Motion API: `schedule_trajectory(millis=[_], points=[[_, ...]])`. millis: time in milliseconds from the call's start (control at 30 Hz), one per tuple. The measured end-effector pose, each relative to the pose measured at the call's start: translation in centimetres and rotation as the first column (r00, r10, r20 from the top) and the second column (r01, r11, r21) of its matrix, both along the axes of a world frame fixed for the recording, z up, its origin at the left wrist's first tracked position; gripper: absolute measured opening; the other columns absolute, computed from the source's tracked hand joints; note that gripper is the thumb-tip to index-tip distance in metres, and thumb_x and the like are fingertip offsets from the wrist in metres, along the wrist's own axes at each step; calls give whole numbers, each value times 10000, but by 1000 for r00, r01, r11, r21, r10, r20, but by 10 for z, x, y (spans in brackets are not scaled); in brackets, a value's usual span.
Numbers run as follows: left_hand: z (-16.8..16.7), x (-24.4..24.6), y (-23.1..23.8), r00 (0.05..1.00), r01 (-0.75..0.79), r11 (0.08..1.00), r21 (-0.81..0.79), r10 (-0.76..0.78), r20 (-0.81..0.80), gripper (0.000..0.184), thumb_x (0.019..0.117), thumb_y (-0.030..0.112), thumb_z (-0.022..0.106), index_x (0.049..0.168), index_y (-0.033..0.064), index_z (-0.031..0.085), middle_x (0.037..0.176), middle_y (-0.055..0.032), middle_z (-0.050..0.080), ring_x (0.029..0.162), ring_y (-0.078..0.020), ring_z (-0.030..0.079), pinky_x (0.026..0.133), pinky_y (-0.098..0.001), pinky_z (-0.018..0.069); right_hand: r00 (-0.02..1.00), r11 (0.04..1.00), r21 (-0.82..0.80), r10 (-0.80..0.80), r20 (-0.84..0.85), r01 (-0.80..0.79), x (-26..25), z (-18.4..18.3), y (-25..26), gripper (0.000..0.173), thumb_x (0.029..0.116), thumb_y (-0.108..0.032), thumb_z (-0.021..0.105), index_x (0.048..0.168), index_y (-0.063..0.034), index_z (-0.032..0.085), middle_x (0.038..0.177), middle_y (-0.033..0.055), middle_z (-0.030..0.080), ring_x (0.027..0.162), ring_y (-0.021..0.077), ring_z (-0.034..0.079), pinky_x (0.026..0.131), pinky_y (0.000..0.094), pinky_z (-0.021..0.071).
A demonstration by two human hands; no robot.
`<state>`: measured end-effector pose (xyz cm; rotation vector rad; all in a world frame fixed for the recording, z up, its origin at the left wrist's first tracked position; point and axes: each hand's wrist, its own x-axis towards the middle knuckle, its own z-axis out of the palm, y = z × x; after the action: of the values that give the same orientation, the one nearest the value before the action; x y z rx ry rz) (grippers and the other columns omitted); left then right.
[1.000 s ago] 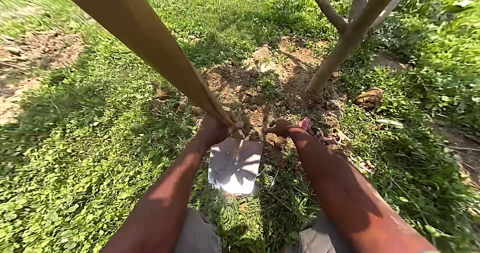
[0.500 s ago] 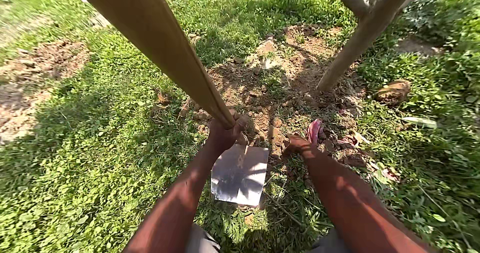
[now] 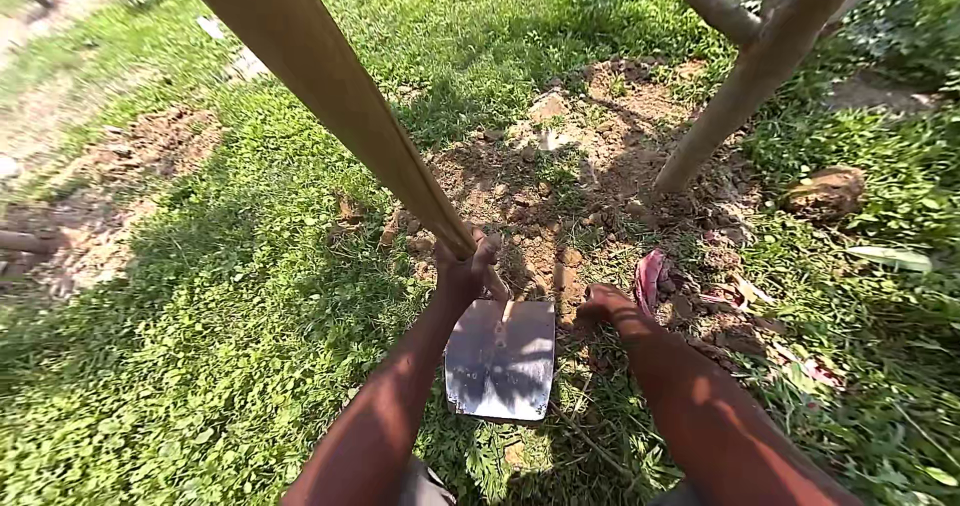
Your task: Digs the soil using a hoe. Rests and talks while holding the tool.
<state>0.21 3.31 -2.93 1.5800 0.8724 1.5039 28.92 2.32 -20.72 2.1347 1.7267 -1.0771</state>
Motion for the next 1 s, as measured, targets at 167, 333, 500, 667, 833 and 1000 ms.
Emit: schedule_trajectory(millis=[167, 333, 500, 667, 833, 1000], points=[[-1, -8, -6, 1000, 17, 999, -47, -16, 21, 158, 906, 148, 718, 834, 117, 582, 654, 12, 639, 565, -139, 651, 601, -342, 605, 920, 974, 88, -164, -355, 208, -5, 18, 23, 578, 880, -397, 762, 1326, -50, 639, 1253, 270, 649, 1183, 447, 611, 992, 678, 456], [1, -18, -19, 996, 32, 999, -36, -35, -84, 187, 968, 171, 639, 808, 93, 583, 671, -32, 661, 617, -171, 675, 660, -375, 611, 473, 830, 14, -303, -827, 557, -54, 98, 50, 475, 1012, -404, 593, 1427, -177, 545, 1148, 142, 711, 933, 280, 713, 805, 498, 592], [15, -23, -34, 943, -161, 984, 71, 175, -284, 262, 989, 267, 663, 793, 98, 624, 645, 7, 600, 562, -100, 579, 563, -292, 523, 143, 767, -92, -234, -962, 636, -112, 164, 56, 467, 1050, -487, 456, 1407, -196, 529, 1126, 124, 669, 900, 276, 694, 745, 471, 598], [25, -25, -39, 896, -341, 937, 78, 349, -275, 237, 990, 271, 668, 817, 111, 645, 651, 29, 581, 559, -82, 555, 557, -282, 503, 639, 988, 146, 85, -764, 43, -140, 159, 27, 421, 1080, -407, 431, 1329, -120, 615, 1046, 160, 702, 824, 280, 694, 707, 482, 584], [16, -45, -32, 875, -356, 933, 50, 351, -332, 309, 1004, 303, 596, 752, 126, 623, 664, 5, 633, 610, -127, 625, 625, -373, 556, 634, 999, 8, -28, -773, 54, -142, 144, 29, 425, 1083, -438, 430, 1362, -156, 580, 1044, 137, 699, 793, 250, 697, 682, 427, 592], [8, -59, -31, 925, -307, 952, -5, 297, -236, 299, 1005, 281, 593, 757, 114, 607, 657, -20, 635, 599, -158, 633, 615, -388, 568, 274, 847, -114, -290, -917, 519, -140, 162, 43, 460, 1071, -485, 410, 1378, -160, 517, 1080, 118, 685, 835, 251, 696, 690, 424, 590]])
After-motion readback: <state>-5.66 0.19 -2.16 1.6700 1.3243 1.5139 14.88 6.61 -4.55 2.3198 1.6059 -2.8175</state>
